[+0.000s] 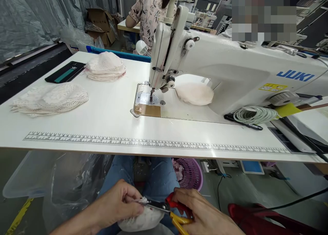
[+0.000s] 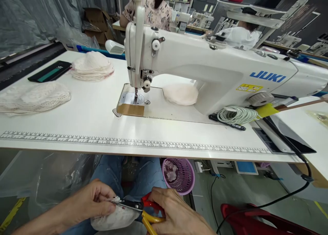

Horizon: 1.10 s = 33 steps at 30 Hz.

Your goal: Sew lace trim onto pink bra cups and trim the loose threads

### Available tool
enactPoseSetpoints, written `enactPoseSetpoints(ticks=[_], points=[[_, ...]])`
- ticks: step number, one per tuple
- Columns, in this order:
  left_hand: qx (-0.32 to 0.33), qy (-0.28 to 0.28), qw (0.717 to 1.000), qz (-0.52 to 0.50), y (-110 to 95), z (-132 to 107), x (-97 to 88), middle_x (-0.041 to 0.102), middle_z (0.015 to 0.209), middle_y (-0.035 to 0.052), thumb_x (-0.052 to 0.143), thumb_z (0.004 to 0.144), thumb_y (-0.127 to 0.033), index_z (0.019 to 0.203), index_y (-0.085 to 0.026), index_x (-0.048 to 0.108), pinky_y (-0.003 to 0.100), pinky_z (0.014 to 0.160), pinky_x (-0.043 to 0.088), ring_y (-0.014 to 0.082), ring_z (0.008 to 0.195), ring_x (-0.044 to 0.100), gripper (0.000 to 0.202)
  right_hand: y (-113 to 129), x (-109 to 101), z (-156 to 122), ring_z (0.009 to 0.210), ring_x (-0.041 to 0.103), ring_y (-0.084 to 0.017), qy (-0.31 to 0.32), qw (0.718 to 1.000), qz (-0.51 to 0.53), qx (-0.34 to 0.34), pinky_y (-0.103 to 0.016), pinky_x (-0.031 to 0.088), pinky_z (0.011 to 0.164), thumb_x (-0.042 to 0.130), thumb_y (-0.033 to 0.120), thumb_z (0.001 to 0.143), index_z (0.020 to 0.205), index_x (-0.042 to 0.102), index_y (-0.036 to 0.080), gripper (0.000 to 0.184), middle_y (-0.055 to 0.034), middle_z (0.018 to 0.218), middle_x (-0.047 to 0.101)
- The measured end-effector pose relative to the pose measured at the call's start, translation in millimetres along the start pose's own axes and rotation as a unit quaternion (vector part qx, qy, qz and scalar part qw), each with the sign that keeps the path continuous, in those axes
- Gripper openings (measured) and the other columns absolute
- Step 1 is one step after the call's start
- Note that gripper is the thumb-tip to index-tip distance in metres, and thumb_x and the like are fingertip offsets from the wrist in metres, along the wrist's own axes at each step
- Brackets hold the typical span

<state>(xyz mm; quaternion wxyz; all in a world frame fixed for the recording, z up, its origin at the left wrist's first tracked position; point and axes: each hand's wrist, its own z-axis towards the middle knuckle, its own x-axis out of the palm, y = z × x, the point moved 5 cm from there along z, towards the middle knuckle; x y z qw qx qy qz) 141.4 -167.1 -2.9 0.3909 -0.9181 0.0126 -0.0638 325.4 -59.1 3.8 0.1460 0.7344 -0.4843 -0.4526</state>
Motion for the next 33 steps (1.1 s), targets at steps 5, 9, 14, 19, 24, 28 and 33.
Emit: enactPoseSetpoints(ticks=[5, 9, 14, 19, 24, 28, 33], points=[[0.002, 0.006, 1.000, -0.008, -1, -1, -0.8, 0.039, 0.048, -0.0063, 0.068, 0.065, -0.042, 0.066, -0.011, 0.066, 0.023, 0.046, 0.014, 0.0079, 0.049, 0.026, 0.031, 0, 0, 0, 0.090, 0.054, -0.022, 0.010, 1.000, 0.005, 0.004, -0.028, 0.039, 0.079, 0.074, 0.021, 0.065, 0.103, 0.060, 0.021, 0.040, -0.0038, 0.099, 0.061], [0.014, 0.026, 0.999, -0.017, -6, -2, 0.5, 0.035, 0.048, -0.0067, 0.066, 0.068, -0.042, 0.063, -0.011, 0.065, 0.024, 0.046, 0.013, 0.0074, 0.048, 0.023, 0.031, -1, 1, 0, 0.087, 0.054, -0.022, 0.009, 1.000, -0.011, 0.004, -0.028, 0.039, 0.076, 0.071, 0.018, 0.067, 0.100, 0.061, 0.020, 0.035, -0.0042, 0.096, 0.061], [0.023, 0.038, 0.999, -0.021, -6, -1, 0.9, 0.031, 0.048, -0.0070, 0.066, 0.069, -0.041, 0.065, -0.010, 0.067, 0.024, 0.046, 0.012, 0.0073, 0.048, 0.020, 0.032, 0, 0, 0, 0.082, 0.055, -0.021, -0.007, 0.999, -0.028, -0.014, -0.027, 0.040, 0.073, 0.069, 0.019, 0.069, 0.099, 0.060, 0.020, 0.031, -0.0042, 0.093, 0.061], [0.024, 0.037, 0.999, -0.021, -4, -1, 0.5, 0.031, 0.049, -0.0070, 0.066, 0.070, -0.040, 0.066, -0.011, 0.067, 0.024, 0.047, 0.013, 0.0077, 0.049, 0.021, 0.030, 2, 0, 1, 0.076, 0.055, -0.020, -0.015, 0.999, -0.044, -0.019, -0.024, 0.039, 0.066, 0.070, 0.021, 0.069, 0.093, 0.061, 0.020, 0.026, -0.0030, 0.086, 0.061], [0.027, 0.045, 0.998, -0.023, -2, 1, 0.1, 0.028, 0.048, -0.0076, 0.065, 0.072, -0.038, 0.058, -0.013, 0.059, 0.025, 0.046, 0.011, 0.0076, 0.049, 0.019, 0.029, 1, 0, 2, 0.074, 0.055, -0.020, -0.018, 0.998, -0.051, -0.016, -0.024, 0.038, 0.064, 0.074, 0.022, 0.065, 0.089, 0.062, 0.019, 0.027, -0.0023, 0.082, 0.062], [0.023, 0.048, 0.998, -0.025, -5, 1, 1.2, 0.028, 0.047, -0.0079, 0.064, 0.071, -0.036, 0.054, -0.015, 0.055, 0.025, 0.046, 0.010, 0.0072, 0.048, 0.018, 0.029, 4, -2, 2, 0.073, 0.056, -0.019, -0.038, 0.997, -0.059, -0.022, -0.024, 0.039, 0.065, 0.068, 0.020, 0.066, 0.093, 0.062, 0.019, 0.028, -0.0030, 0.084, 0.063], [-0.006, 0.034, 0.999, -0.015, -8, 0, 3.5, 0.031, 0.045, -0.0080, 0.063, 0.067, -0.031, 0.052, -0.015, 0.053, 0.024, 0.044, 0.011, 0.0067, 0.046, 0.020, 0.024, 12, -3, 2, 0.076, 0.057, -0.020, -0.026, 0.998, -0.063, -0.015, -0.025, 0.040, 0.069, 0.068, 0.021, 0.065, 0.095, 0.062, 0.019, 0.031, -0.0032, 0.087, 0.064]])
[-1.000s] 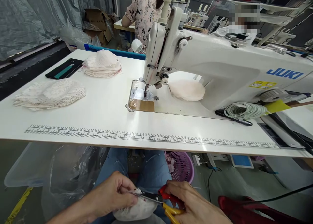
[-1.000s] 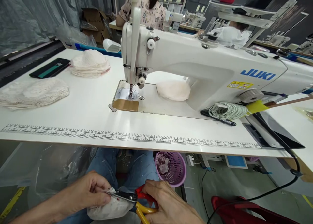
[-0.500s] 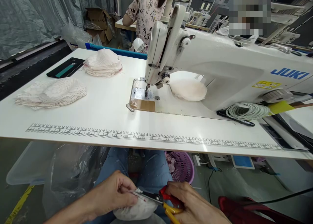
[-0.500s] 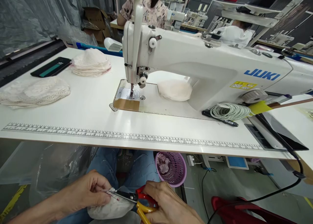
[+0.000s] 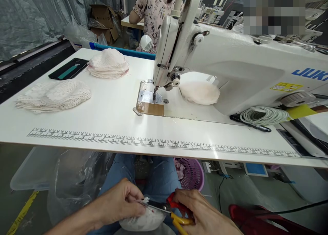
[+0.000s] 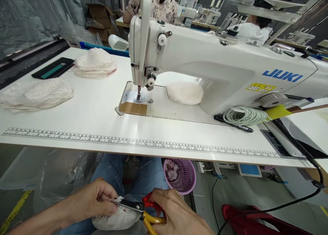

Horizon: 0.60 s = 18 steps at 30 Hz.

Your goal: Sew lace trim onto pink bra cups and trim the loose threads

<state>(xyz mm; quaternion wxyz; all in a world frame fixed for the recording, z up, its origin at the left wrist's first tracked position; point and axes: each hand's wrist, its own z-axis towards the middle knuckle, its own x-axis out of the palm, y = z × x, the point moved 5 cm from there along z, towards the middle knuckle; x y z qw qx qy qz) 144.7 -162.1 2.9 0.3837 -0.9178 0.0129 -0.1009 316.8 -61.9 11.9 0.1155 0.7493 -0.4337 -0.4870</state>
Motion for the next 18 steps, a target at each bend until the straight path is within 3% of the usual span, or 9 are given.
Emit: enactPoseSetpoints(ticks=[7, 11, 18], points=[[0.005, 0.014, 1.000, -0.003, 2, 1, 0.7, 0.030, 0.044, -0.0087, 0.063, 0.066, -0.031, 0.052, -0.015, 0.054, 0.024, 0.044, 0.011, 0.0063, 0.045, 0.019, 0.024, -5, 4, 2, 0.075, 0.056, -0.018, 0.010, 1.000, -0.012, -0.024, -0.023, 0.038, 0.065, 0.070, 0.025, 0.070, 0.095, 0.060, 0.019, 0.027, -0.0026, 0.084, 0.062], [-0.008, 0.001, 1.000, -0.007, 9, 4, -0.6, 0.040, 0.046, -0.0061, 0.064, 0.065, -0.031, 0.062, -0.010, 0.064, 0.022, 0.044, 0.015, 0.0068, 0.046, 0.026, 0.021, -8, 7, 3, 0.067, 0.054, -0.016, 0.002, 0.999, -0.031, -0.035, -0.022, 0.035, 0.060, 0.068, 0.023, 0.071, 0.084, 0.059, 0.018, 0.017, -0.0017, 0.078, 0.061], [-0.021, -0.003, 1.000, -0.018, 10, 2, 0.4, 0.043, 0.048, -0.0053, 0.065, 0.063, -0.028, 0.065, -0.010, 0.067, 0.022, 0.045, 0.016, 0.0069, 0.047, 0.028, 0.018, -6, 6, 1, 0.077, 0.055, -0.019, 0.006, 1.000, -0.002, -0.018, -0.025, 0.038, 0.069, 0.061, 0.015, 0.066, 0.097, 0.059, 0.020, 0.032, -0.0024, 0.087, 0.062]])
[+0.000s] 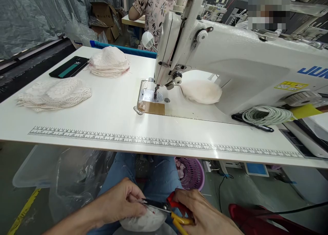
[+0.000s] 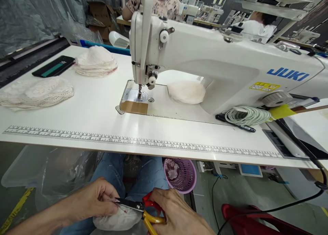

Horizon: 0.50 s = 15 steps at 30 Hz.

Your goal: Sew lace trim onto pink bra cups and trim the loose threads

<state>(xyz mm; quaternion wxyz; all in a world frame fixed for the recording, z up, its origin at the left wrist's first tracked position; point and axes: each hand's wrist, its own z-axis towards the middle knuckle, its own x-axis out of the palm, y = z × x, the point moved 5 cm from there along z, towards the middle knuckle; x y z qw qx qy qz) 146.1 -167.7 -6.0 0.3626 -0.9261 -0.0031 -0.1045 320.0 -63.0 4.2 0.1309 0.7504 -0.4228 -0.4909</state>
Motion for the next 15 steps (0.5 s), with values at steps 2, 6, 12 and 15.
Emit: enactPoseSetpoints(ticks=[2, 6, 12, 15], points=[[0.000, 0.001, 1.000, 0.000, 0.1, -0.5, 0.2, 0.042, 0.047, -0.0057, 0.065, 0.063, -0.027, 0.065, -0.010, 0.068, 0.022, 0.045, 0.016, 0.0070, 0.047, 0.028, 0.018, 1.8, 0.6, 0.2, 0.078, 0.055, -0.019, 0.011, 1.000, 0.003, 0.005, -0.026, 0.038, 0.071, 0.061, 0.016, 0.065, 0.098, 0.058, 0.020, 0.033, -0.0023, 0.090, 0.062], [0.001, 0.008, 1.000, -0.001, 0.2, -0.5, 1.1, 0.043, 0.048, -0.0053, 0.064, 0.063, -0.026, 0.066, -0.009, 0.069, 0.022, 0.045, 0.016, 0.0070, 0.047, 0.029, 0.018, 5.1, 0.1, 1.5, 0.077, 0.055, -0.020, 0.015, 1.000, 0.001, 0.011, -0.026, 0.038, 0.071, 0.065, 0.021, 0.067, 0.096, 0.059, 0.020, 0.030, -0.0023, 0.089, 0.062], [-0.004, 0.011, 1.000, -0.006, 0.0, -0.2, 1.7, 0.043, 0.048, -0.0053, 0.065, 0.064, -0.028, 0.064, -0.010, 0.068, 0.022, 0.045, 0.016, 0.0069, 0.047, 0.028, 0.018, 1.7, 3.3, 3.4, 0.073, 0.054, -0.018, 0.003, 1.000, -0.011, -0.012, -0.023, 0.037, 0.066, 0.070, 0.030, 0.070, 0.094, 0.059, 0.020, 0.029, -0.0015, 0.085, 0.062], [-0.004, 0.014, 1.000, -0.017, 3.5, 0.9, 0.9, 0.044, 0.048, -0.0052, 0.067, 0.065, -0.031, 0.065, -0.010, 0.067, 0.022, 0.045, 0.016, 0.0071, 0.047, 0.028, 0.021, -1.8, 6.6, 4.6, 0.068, 0.052, -0.016, 0.007, 1.000, -0.016, -0.011, -0.022, 0.034, 0.060, 0.073, 0.035, 0.069, 0.087, 0.059, 0.019, 0.028, -0.0008, 0.079, 0.061]])
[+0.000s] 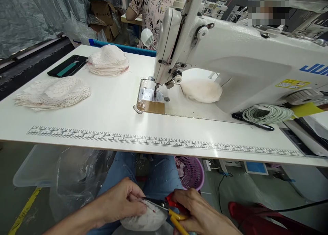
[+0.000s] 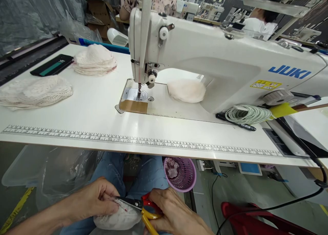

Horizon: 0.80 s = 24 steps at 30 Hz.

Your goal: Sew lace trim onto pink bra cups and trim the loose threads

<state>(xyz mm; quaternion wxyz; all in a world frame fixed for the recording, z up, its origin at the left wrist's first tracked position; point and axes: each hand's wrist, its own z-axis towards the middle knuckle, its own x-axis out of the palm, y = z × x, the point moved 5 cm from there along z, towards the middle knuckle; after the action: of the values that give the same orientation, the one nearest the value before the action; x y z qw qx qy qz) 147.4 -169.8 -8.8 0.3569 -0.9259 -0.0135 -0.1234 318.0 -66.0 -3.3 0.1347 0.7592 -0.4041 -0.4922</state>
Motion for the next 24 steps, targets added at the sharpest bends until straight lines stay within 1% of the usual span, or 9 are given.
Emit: enactPoseSetpoints(ticks=[4, 8, 10, 12, 15, 17, 19, 22, 24], points=[[0.015, 0.001, 1.000, 0.006, 3, 0, -2.8, 0.041, 0.048, -0.0059, 0.069, 0.066, -0.039, 0.064, -0.011, 0.066, 0.022, 0.046, 0.016, 0.0074, 0.048, 0.027, 0.028, 1, -2, 1, 0.068, 0.052, -0.016, -0.012, 1.000, 0.015, 0.003, -0.022, 0.034, 0.061, 0.071, 0.024, 0.068, 0.090, 0.058, 0.019, 0.026, -0.0008, 0.079, 0.060], [0.007, -0.020, 0.999, 0.034, 2, -3, -5.8, 0.046, 0.052, -0.0036, 0.069, 0.065, -0.043, 0.077, -0.010, 0.072, 0.022, 0.048, 0.021, 0.0088, 0.051, 0.032, 0.036, 2, -4, -1, 0.069, 0.049, -0.016, -0.032, 0.998, 0.053, 0.024, -0.024, 0.036, 0.065, 0.067, 0.019, 0.068, 0.091, 0.057, 0.019, 0.024, -0.0003, 0.078, 0.057], [0.010, -0.034, 0.998, 0.051, 1, -3, -6.2, 0.046, 0.053, -0.0035, 0.068, 0.065, -0.043, 0.078, -0.010, 0.072, 0.021, 0.048, 0.022, 0.0094, 0.052, 0.034, 0.036, 2, -3, -1, 0.067, 0.046, -0.014, -0.042, 0.994, 0.091, 0.034, -0.023, 0.035, 0.064, 0.069, 0.018, 0.065, 0.085, 0.056, 0.019, 0.024, 0.0014, 0.075, 0.053], [0.015, -0.032, 0.998, 0.059, 0, -3, -4.2, 0.044, 0.053, -0.0043, 0.067, 0.066, -0.041, 0.077, -0.010, 0.072, 0.021, 0.048, 0.021, 0.0091, 0.052, 0.033, 0.034, 5, -2, 2, 0.063, 0.042, -0.013, -0.064, 0.985, 0.154, 0.040, -0.022, 0.033, 0.060, 0.076, 0.024, 0.059, 0.080, 0.053, 0.019, 0.031, 0.0035, 0.071, 0.048], [0.023, -0.022, 0.998, 0.058, 1, 0, 0.9, 0.042, 0.051, -0.0053, 0.066, 0.066, -0.039, 0.075, -0.009, 0.071, 0.022, 0.048, 0.019, 0.0086, 0.051, 0.030, 0.031, 15, -1, 10, 0.061, 0.038, -0.012, -0.106, 0.949, 0.294, 0.028, -0.021, 0.031, 0.055, 0.081, 0.040, 0.053, 0.079, 0.050, 0.019, 0.045, 0.0051, 0.067, 0.045], [0.030, -0.023, 0.998, 0.055, 1, 1, 3.4, 0.041, 0.051, -0.0057, 0.066, 0.066, -0.038, 0.075, -0.009, 0.070, 0.022, 0.048, 0.018, 0.0085, 0.051, 0.029, 0.031, 24, 2, 19, 0.059, 0.038, -0.011, -0.104, 0.917, 0.384, 0.009, -0.021, 0.031, 0.053, 0.080, 0.048, 0.054, 0.082, 0.050, 0.019, 0.050, 0.0053, 0.067, 0.047], [0.035, -0.019, 0.997, 0.060, 2, 1, 5.3, 0.039, 0.052, -0.0060, 0.065, 0.068, -0.040, 0.078, -0.009, 0.071, 0.022, 0.048, 0.018, 0.0085, 0.051, 0.028, 0.033, 32, 6, 28, 0.057, 0.037, -0.009, -0.093, 0.895, 0.437, 0.000, -0.020, 0.030, 0.052, 0.079, 0.049, 0.055, 0.081, 0.048, 0.019, 0.050, 0.0058, 0.066, 0.048], [0.035, -0.019, 0.998, 0.057, 3, 0, 5.3, 0.039, 0.052, -0.0064, 0.066, 0.068, -0.046, 0.082, -0.009, 0.071, 0.022, 0.048, 0.018, 0.0085, 0.051, 0.027, 0.039, 38, 12, 35, 0.055, 0.034, -0.008, -0.100, 0.877, 0.470, 0.013, -0.020, 0.028, 0.051, 0.081, 0.045, 0.056, 0.075, 0.043, 0.019, 0.050, 0.0071, 0.062, 0.046], [0.036, -0.021, 0.998, 0.040, 4, -1, 4.0, 0.038, 0.051, -0.0069, 0.068, 0.067, -0.049, 0.080, -0.010, 0.071, 0.022, 0.048, 0.018, 0.0082, 0.051, 0.027, 0.042, 39, 16, 37, 0.055, 0.035, -0.007, -0.096, 0.861, 0.499, 0.018, -0.019, 0.027, 0.050, 0.081, 0.043, 0.057, 0.075, 0.041, 0.019, 0.049, 0.0069, 0.063, 0.046]])
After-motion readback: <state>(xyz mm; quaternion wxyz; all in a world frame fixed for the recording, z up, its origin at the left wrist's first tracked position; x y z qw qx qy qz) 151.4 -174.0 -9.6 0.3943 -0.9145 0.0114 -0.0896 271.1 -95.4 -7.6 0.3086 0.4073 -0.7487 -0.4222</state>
